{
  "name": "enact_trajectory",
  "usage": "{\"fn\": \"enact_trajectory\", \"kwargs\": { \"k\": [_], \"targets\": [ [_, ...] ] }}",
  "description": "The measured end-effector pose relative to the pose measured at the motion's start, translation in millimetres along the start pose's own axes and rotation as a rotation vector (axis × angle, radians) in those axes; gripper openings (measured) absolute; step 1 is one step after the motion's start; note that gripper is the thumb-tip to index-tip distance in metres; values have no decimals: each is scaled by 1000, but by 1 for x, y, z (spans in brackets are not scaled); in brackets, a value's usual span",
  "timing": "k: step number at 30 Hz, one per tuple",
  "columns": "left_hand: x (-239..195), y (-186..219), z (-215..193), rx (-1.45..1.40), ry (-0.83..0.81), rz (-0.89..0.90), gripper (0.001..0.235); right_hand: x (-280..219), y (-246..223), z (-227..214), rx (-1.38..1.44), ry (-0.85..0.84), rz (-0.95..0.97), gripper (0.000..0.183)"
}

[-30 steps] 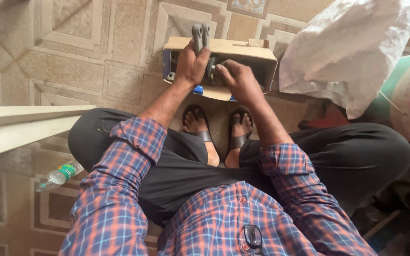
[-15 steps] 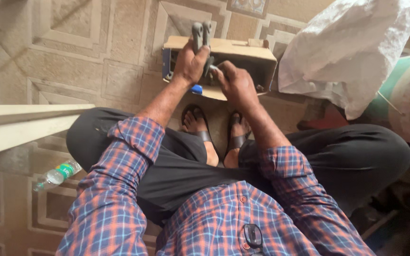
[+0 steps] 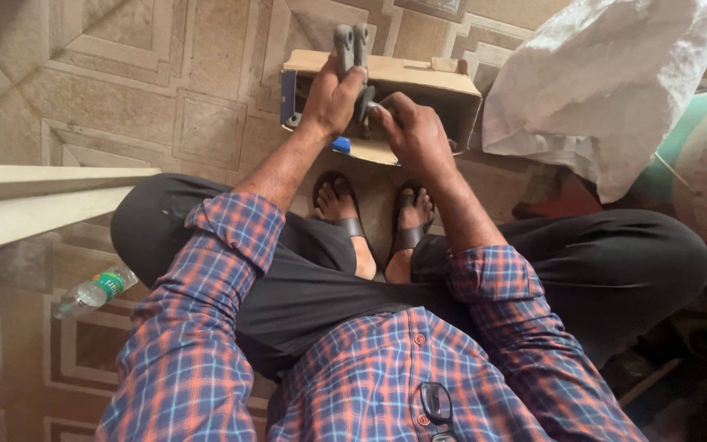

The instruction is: The person sits on the floor and unpacks several dark mechanical parts from a white plastic bag. They place the parts into a cardboard box, then remove them to wipe them with a white cloth before placing them back into the box.

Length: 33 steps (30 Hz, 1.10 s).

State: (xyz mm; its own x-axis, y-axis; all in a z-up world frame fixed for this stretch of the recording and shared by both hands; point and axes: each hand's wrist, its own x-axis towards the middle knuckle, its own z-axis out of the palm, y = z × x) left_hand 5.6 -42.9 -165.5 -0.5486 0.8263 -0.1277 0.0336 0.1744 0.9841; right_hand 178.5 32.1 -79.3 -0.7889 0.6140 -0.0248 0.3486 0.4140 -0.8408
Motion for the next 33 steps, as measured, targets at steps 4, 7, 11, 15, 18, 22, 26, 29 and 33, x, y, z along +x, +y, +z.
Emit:
{"fn": "enact_trajectory", "kwargs": {
  "k": [4,7,11,15,18,22,26,29,33],
  "targets": [
    [11,-4,-2,115,17,10,44,9,0,1,-32,-27,64,26],
    [8,-20,3,36,-16,-69,41,1,4,-2,-31,-38,35,25],
    [19,-23,-6,-100,-110,-202,46,8,2,-22,-116,-64,53,30],
    [27,-19,-23,225,72,-71,59,4,12,-46,-505,-84,-34,33],
    [30,-8,-31,276,135,-114,59,-2,25,-54,-656,-170,23,31],
    [30,6,-27,366,162,-35,52,-5,49,-48,-745,-239,46,35],
    [26,18,-25,339,155,-92,47,-1,71,-33,-671,-189,154,34],
    [26,24,-29,364,225,5,46,4,79,-19,-611,-159,217,37],
    [22,26,-33,468,273,-14,44,6,79,-3,-616,-164,269,43]
  ]
}}
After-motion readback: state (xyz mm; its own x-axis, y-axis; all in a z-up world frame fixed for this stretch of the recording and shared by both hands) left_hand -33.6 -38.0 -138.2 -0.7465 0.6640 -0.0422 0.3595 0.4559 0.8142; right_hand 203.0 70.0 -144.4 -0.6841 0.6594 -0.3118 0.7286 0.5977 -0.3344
